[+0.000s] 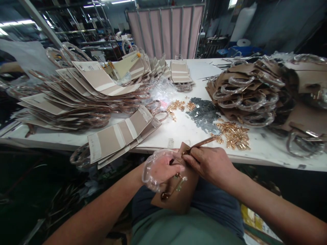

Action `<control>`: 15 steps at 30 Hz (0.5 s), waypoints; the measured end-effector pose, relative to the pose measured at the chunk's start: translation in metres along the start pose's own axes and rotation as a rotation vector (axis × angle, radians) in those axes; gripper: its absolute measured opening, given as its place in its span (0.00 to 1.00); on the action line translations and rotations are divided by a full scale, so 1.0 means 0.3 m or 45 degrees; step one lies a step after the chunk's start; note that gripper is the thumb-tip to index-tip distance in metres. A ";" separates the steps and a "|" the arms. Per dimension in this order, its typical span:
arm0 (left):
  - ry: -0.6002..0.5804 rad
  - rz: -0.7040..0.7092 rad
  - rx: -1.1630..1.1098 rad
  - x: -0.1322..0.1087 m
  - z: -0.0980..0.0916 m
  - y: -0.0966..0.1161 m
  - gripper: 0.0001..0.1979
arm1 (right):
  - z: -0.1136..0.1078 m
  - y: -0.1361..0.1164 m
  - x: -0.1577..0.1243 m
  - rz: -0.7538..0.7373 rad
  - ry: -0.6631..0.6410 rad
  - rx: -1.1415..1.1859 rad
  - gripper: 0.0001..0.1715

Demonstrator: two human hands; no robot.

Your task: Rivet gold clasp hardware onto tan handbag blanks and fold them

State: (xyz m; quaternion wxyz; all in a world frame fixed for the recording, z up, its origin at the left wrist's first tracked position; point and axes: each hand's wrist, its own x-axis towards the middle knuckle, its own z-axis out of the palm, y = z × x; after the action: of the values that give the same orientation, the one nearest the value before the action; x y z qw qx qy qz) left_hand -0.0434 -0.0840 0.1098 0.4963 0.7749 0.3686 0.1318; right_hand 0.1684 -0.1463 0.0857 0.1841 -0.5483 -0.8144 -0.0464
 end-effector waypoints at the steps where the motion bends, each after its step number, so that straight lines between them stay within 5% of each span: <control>1: -0.021 0.024 0.034 -0.002 0.002 0.001 0.06 | 0.001 0.001 -0.003 -0.039 -0.006 0.007 0.29; 8: -0.036 0.139 0.247 -0.012 0.018 0.005 0.09 | 0.001 0.016 -0.016 -0.204 0.063 0.073 0.25; 15: -0.005 0.156 0.247 -0.018 0.034 0.001 0.07 | 0.017 0.007 -0.039 -0.146 0.139 0.136 0.25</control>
State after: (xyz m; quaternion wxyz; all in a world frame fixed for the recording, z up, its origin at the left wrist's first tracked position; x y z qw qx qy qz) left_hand -0.0412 -0.0948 0.1060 0.4106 0.8407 0.3305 0.1239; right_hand 0.1730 -0.1542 0.0766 0.2541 -0.4869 -0.8345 -0.0433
